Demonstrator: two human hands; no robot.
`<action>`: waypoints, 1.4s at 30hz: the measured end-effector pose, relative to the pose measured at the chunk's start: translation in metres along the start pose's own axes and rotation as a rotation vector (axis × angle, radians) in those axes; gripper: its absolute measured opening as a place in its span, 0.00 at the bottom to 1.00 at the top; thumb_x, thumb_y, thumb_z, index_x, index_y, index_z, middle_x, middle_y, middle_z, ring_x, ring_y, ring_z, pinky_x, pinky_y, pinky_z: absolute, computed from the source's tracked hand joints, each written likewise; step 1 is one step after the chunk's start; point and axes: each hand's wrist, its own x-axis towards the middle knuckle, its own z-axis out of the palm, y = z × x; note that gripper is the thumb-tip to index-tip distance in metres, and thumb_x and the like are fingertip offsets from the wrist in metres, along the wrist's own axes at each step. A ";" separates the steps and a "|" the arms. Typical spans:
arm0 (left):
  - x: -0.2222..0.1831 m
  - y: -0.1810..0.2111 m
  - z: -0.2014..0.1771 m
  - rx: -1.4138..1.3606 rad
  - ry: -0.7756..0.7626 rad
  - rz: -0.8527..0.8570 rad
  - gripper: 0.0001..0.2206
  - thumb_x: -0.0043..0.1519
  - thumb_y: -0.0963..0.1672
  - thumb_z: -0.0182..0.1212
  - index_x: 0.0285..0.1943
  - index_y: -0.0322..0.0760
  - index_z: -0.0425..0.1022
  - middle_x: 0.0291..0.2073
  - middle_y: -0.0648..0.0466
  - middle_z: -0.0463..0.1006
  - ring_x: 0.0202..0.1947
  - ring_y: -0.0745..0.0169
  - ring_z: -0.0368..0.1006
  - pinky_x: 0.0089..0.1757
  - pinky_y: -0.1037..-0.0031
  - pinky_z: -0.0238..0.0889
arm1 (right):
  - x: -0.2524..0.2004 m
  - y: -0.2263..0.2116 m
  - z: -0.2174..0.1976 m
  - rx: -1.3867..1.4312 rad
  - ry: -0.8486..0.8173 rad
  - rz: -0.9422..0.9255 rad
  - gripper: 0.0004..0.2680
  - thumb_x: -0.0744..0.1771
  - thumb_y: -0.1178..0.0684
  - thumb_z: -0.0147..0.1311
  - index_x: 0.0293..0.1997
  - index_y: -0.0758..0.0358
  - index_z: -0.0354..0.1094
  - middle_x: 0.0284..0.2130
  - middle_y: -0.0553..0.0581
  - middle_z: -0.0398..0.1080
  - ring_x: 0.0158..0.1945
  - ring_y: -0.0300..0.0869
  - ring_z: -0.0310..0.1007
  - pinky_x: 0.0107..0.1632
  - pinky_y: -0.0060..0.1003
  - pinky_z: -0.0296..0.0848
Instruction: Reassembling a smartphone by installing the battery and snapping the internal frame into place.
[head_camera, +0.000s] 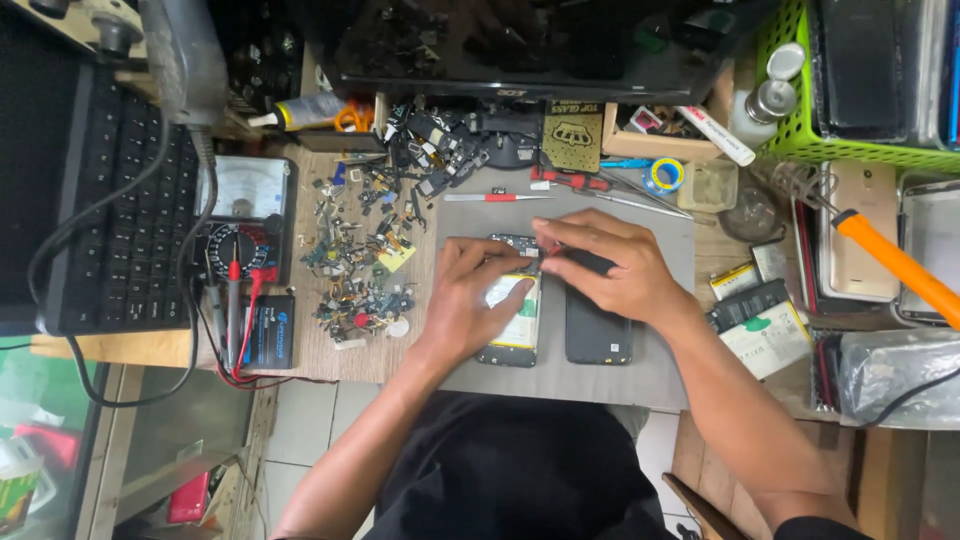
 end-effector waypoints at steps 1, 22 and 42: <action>0.000 0.000 0.001 0.000 0.001 -0.001 0.09 0.58 0.44 0.71 0.46 0.45 0.84 0.40 0.57 0.79 0.44 0.58 0.67 0.47 0.70 0.61 | -0.001 0.001 0.000 0.000 -0.002 0.000 0.15 0.65 0.66 0.64 0.58 0.72 0.74 0.43 0.67 0.79 0.43 0.52 0.82 0.45 0.46 0.81; 0.021 0.027 0.027 0.002 0.011 0.020 0.03 0.58 0.44 0.72 0.38 0.48 0.85 0.33 0.63 0.82 0.41 0.60 0.70 0.44 0.72 0.58 | -0.012 0.010 -0.027 0.196 0.315 0.135 0.22 0.65 0.75 0.59 0.67 0.81 0.60 0.40 0.75 0.76 0.39 0.51 0.82 0.43 0.43 0.86; 0.016 0.015 -0.013 0.189 -0.017 0.144 0.05 0.59 0.41 0.68 0.42 0.41 0.85 0.40 0.54 0.78 0.39 0.54 0.72 0.43 0.68 0.63 | -0.008 0.014 -0.017 -0.072 0.342 -0.046 0.20 0.64 0.76 0.60 0.63 0.87 0.62 0.38 0.76 0.76 0.37 0.57 0.83 0.37 0.43 0.85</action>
